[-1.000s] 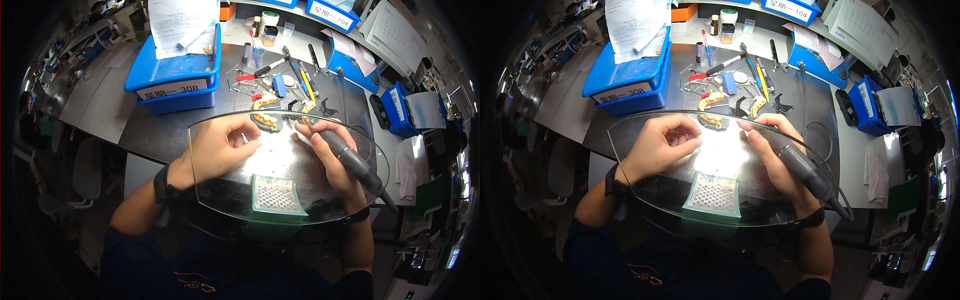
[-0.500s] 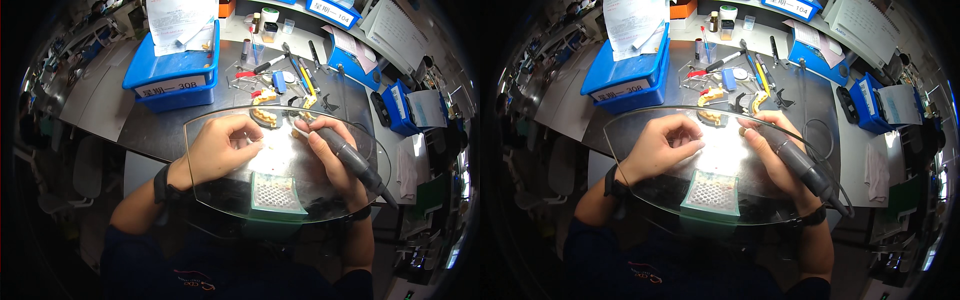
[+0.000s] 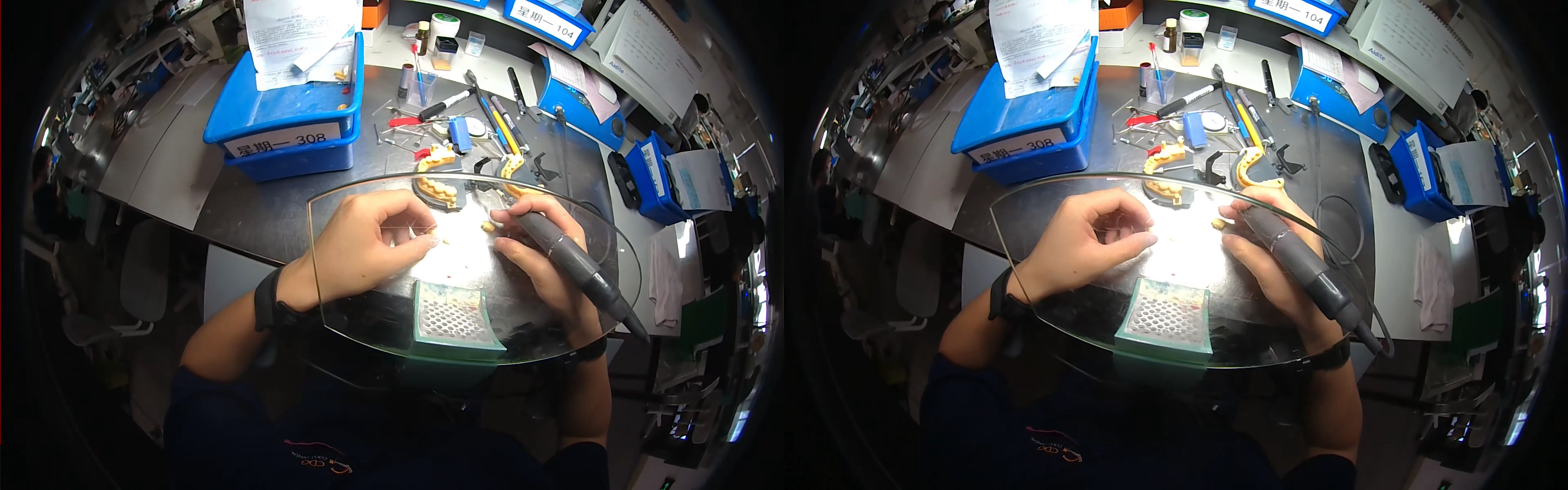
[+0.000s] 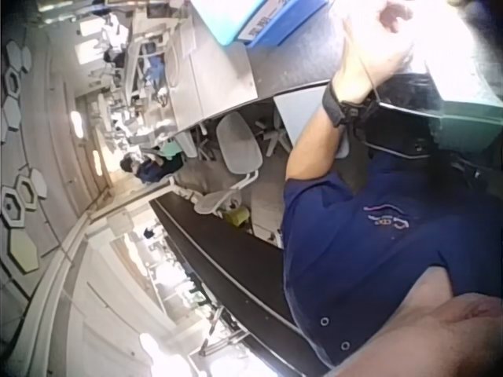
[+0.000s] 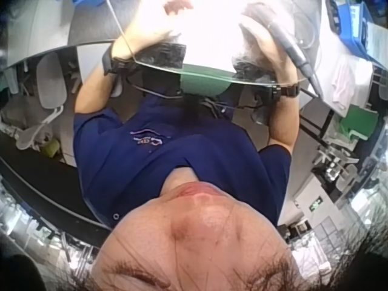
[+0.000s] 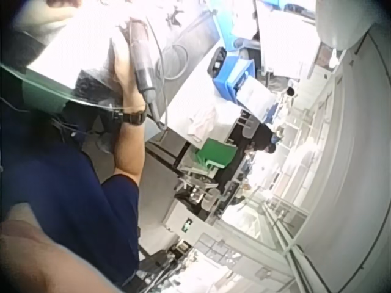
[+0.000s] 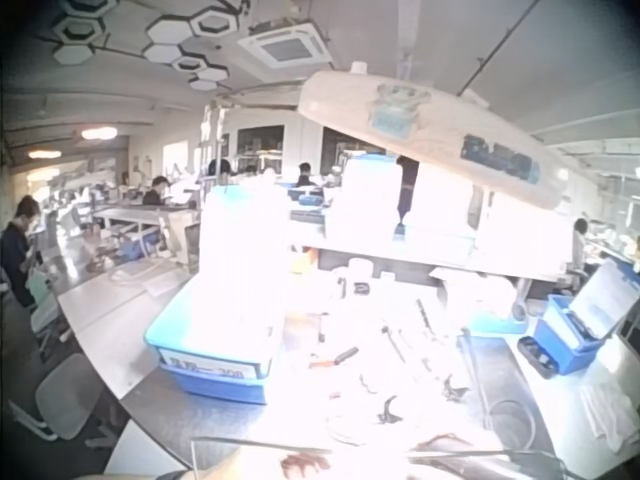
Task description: Inspecting and polishing a dental model with a rotary tool in a laboratory.
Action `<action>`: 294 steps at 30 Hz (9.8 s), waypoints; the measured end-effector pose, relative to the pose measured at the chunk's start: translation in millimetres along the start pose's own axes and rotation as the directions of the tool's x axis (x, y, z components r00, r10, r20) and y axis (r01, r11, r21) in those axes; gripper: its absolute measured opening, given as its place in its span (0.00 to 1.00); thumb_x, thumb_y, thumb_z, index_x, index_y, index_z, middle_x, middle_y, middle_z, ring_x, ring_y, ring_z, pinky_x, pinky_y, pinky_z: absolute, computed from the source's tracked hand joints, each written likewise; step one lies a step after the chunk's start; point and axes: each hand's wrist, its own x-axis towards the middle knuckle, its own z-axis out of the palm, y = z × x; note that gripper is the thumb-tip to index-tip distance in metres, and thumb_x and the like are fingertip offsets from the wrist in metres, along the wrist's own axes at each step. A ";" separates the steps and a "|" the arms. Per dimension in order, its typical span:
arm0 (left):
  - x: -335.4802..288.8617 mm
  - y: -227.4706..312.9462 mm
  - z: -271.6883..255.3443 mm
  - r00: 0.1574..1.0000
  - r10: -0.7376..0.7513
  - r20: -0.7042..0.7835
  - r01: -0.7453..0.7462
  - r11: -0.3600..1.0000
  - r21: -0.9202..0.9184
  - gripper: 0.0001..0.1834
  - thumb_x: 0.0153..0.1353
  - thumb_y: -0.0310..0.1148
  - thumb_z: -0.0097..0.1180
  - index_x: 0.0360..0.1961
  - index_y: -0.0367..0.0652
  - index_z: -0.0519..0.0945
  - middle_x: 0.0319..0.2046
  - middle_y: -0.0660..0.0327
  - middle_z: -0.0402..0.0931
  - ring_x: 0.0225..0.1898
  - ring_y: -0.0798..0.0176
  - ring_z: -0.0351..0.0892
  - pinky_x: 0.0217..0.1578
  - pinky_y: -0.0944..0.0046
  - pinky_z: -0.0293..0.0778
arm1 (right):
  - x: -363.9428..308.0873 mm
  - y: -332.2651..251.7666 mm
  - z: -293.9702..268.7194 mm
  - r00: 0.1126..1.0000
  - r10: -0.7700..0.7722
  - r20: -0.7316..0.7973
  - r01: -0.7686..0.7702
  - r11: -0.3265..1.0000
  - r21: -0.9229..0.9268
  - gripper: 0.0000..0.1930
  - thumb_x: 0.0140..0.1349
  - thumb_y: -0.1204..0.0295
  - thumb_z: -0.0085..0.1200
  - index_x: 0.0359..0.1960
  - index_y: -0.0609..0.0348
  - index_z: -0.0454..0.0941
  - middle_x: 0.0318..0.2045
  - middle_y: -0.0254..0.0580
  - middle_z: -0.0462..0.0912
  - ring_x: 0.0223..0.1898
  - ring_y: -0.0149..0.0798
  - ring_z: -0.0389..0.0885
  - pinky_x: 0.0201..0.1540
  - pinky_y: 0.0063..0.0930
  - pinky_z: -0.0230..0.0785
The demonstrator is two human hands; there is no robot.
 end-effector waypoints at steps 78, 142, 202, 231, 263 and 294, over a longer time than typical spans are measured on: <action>-9.1 4.4 49.0 0.990 0.137 -0.025 -0.135 0.901 -0.412 0.11 0.51 0.15 0.63 0.38 0.28 0.81 0.36 0.49 0.82 0.38 0.63 0.82 0.41 0.67 0.77 | -40.9 4.5 22.9 0.993 -0.086 -0.081 0.109 0.936 0.336 0.17 0.56 0.85 0.59 0.46 0.62 0.71 0.36 0.45 0.81 0.40 0.32 0.81 0.43 0.26 0.74; -7.4 8.2 48.3 0.979 0.200 -0.046 -0.203 0.906 -0.371 0.11 0.49 0.13 0.63 0.35 0.28 0.83 0.33 0.48 0.82 0.35 0.60 0.84 0.37 0.67 0.78 | -42.4 0.5 25.2 0.994 -0.073 -0.076 0.100 0.881 0.463 0.21 0.54 0.89 0.58 0.48 0.61 0.68 0.34 0.46 0.80 0.38 0.33 0.81 0.42 0.27 0.75; -7.5 4.3 52.8 0.990 0.135 -0.042 -0.137 0.849 -0.510 0.10 0.53 0.17 0.63 0.38 0.32 0.82 0.37 0.54 0.82 0.39 0.65 0.82 0.41 0.68 0.78 | -42.5 -5.4 21.7 0.998 0.032 -0.062 -0.004 0.914 0.405 0.17 0.55 0.85 0.60 0.47 0.62 0.74 0.31 0.41 0.81 0.35 0.29 0.80 0.38 0.22 0.72; -8.9 4.6 54.9 0.981 0.147 -0.123 -0.183 0.909 -0.374 0.09 0.50 0.11 0.62 0.32 0.30 0.80 0.36 0.46 0.81 0.40 0.60 0.83 0.44 0.63 0.78 | -39.5 -10.0 15.7 0.990 0.050 -0.132 -0.021 0.977 0.211 0.19 0.54 0.84 0.61 0.48 0.62 0.72 0.35 0.43 0.81 0.36 0.30 0.80 0.41 0.24 0.73; -14.7 8.2 59.1 0.990 0.061 -0.125 -0.124 0.796 -0.592 0.16 0.53 0.12 0.60 0.43 0.30 0.74 0.39 0.47 0.80 0.44 0.59 0.82 0.49 0.61 0.78 | -44.2 -4.6 22.5 0.998 0.058 0.011 -0.055 0.848 0.527 0.21 0.58 0.60 0.56 0.44 0.63 0.66 0.52 0.69 0.73 0.55 0.54 0.74 0.59 0.49 0.67; -13.9 5.8 56.6 0.987 0.122 -0.101 -0.159 0.776 -0.610 0.13 0.55 0.14 0.59 0.43 0.28 0.76 0.43 0.42 0.79 0.45 0.59 0.82 0.49 0.62 0.78 | -48.7 -3.3 19.1 0.997 0.006 0.077 -0.046 0.841 0.539 0.16 0.58 0.79 0.51 0.48 0.73 0.71 0.51 0.64 0.76 0.56 0.47 0.74 0.61 0.39 0.64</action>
